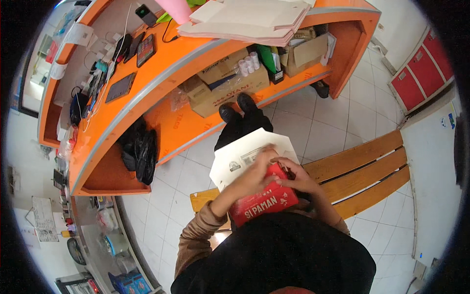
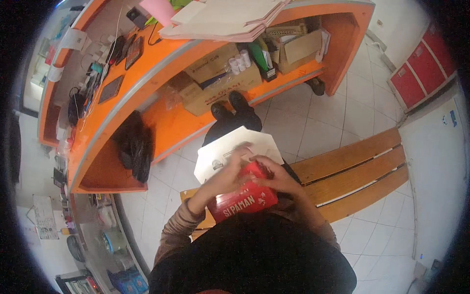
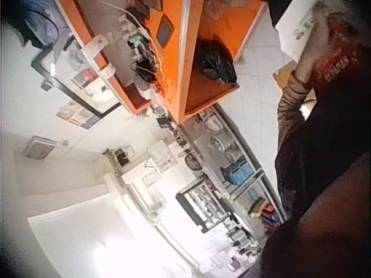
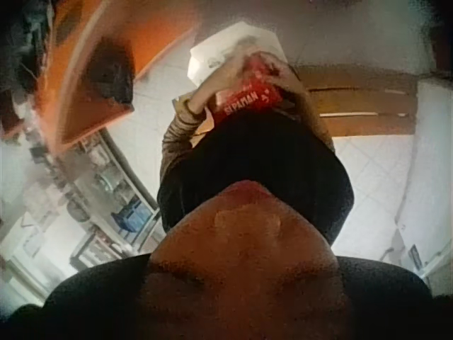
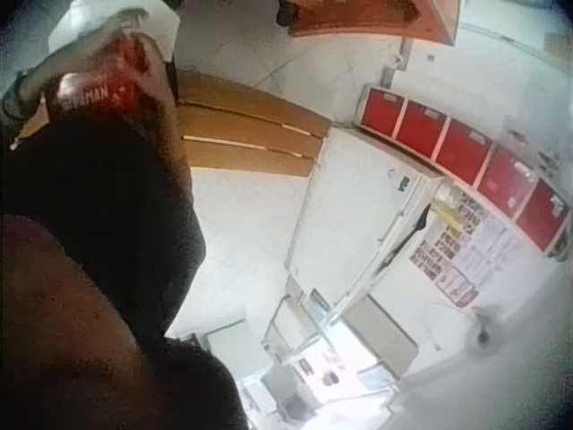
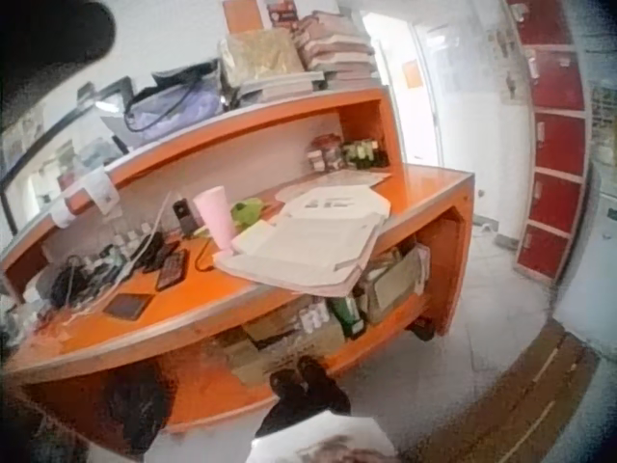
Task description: The person assembles cardboard takeout boxes by folding the pre-cut flaps and securing the sides by hand, placing the finished boxes together on their lap.
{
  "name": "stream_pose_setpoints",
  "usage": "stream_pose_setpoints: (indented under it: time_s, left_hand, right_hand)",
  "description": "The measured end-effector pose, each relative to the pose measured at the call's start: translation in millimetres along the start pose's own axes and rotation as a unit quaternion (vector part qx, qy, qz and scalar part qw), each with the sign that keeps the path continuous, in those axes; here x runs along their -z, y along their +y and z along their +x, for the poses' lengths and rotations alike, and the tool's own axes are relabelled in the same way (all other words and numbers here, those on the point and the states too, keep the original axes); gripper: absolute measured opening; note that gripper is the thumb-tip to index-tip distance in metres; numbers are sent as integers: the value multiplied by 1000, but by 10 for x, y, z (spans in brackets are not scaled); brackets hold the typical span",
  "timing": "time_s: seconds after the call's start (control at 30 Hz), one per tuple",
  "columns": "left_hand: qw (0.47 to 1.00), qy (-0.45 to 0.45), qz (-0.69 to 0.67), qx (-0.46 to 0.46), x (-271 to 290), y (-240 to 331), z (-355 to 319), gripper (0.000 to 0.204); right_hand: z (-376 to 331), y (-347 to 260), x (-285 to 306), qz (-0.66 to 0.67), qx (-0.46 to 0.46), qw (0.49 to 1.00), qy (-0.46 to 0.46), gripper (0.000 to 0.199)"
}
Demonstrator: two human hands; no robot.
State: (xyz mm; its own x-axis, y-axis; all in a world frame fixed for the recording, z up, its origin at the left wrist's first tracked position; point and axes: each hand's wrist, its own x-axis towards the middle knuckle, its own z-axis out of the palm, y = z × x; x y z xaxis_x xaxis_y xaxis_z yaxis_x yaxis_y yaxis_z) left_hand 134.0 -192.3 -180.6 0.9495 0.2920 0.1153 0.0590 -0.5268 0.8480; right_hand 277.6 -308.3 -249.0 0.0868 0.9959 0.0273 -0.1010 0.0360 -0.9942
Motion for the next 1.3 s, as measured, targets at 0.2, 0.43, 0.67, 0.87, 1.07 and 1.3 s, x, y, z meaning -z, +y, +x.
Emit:
stream_pose_setpoints:
  time_s: [0.2, 0.43, 0.67, 0.87, 1.07, 1.3]
  left_hand:
    - [978, 34, -47, 201, 390, -206, -911, 22]
    - [962, 140, -56, 227, 148, -172, -1252, 19]
    - [960, 188, -131, 161, 13, -397, -1416, 22]
    - [755, 503, -389, 161, -817, -1138, -1506, 33]
    - [684, 578, -414, 166, -1066, -1454, -1511, 26]
    - [753, 512, -350, 219, -534, -1170, -1457, 33]
  right_hand:
    - [60, 114, 117, -26, -9, 999, -18, 47]
    - [63, 182, 23, 43, 8, 999, 14, 40]
    - [57, 165, 35, 27, 48, 998, -1, 26]
    - [62, 668, -113, 85, -65, 986, 130, 33]
    - [-46, 879, -118, 72, -32, 985, 151, 32]
    - [327, -299, 53, -209, 75, 968, 119, 22]
